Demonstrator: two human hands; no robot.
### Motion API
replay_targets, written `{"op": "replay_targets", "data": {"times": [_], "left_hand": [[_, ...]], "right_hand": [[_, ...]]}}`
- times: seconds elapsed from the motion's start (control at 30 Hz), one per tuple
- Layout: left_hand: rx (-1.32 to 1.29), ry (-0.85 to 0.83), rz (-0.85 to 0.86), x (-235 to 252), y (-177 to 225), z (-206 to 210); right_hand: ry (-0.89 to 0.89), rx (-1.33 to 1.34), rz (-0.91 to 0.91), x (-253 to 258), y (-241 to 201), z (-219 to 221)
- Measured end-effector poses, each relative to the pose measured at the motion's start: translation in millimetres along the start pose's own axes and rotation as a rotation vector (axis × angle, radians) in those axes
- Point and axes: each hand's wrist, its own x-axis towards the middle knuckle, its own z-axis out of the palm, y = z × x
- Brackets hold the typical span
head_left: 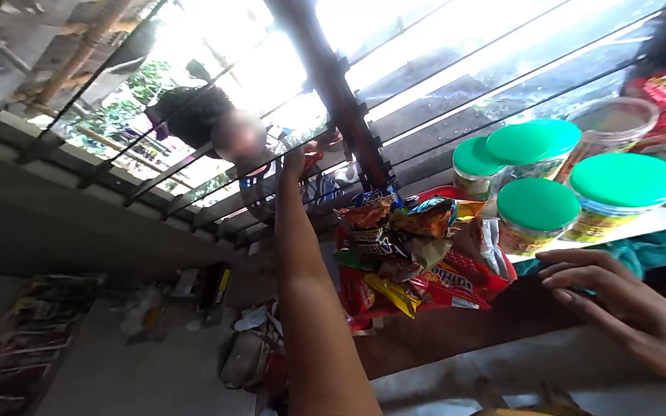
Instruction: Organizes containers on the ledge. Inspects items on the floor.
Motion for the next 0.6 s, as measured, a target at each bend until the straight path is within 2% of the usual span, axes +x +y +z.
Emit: {"op": "replay_targets", "data": {"times": [0.07,0.13,0.2,0.27,0.33,0.5,0.6], "left_hand": [[-0.161,0.047,-0.027,5.8,-10.0,-0.8],[-0.199,0.04,-0.006,9.2,-17.8,-3.9],[-0.009,0.065,0.027,2.5,-16.1,-7.6],[0.239,0.186,0.037,-15.0,-4.9,-7.0],[0.147,0.306,0.016,-27.5,-1.8,-1.0],[-0.002,0.347,0.185,-36.4,-0.9,17.4],[-0.007,0.419,0.135,-36.5,6.5,22.1]], "right_hand": [[-0.009,0.007,0.011,-1.5,0.9,1.8],[-0.011,0.015,0.017,-1.5,0.2,4.3],[-0.015,0.024,0.017,-0.9,-1.2,5.8],[-0.029,0.02,0.014,-0.4,-2.2,5.9],[-0.039,0.02,0.009,-0.8,-1.1,5.5],[-0.066,0.015,0.017,-2.4,1.8,6.1],[-0.063,0.022,0.013,0.0,-2.5,8.1]]}}
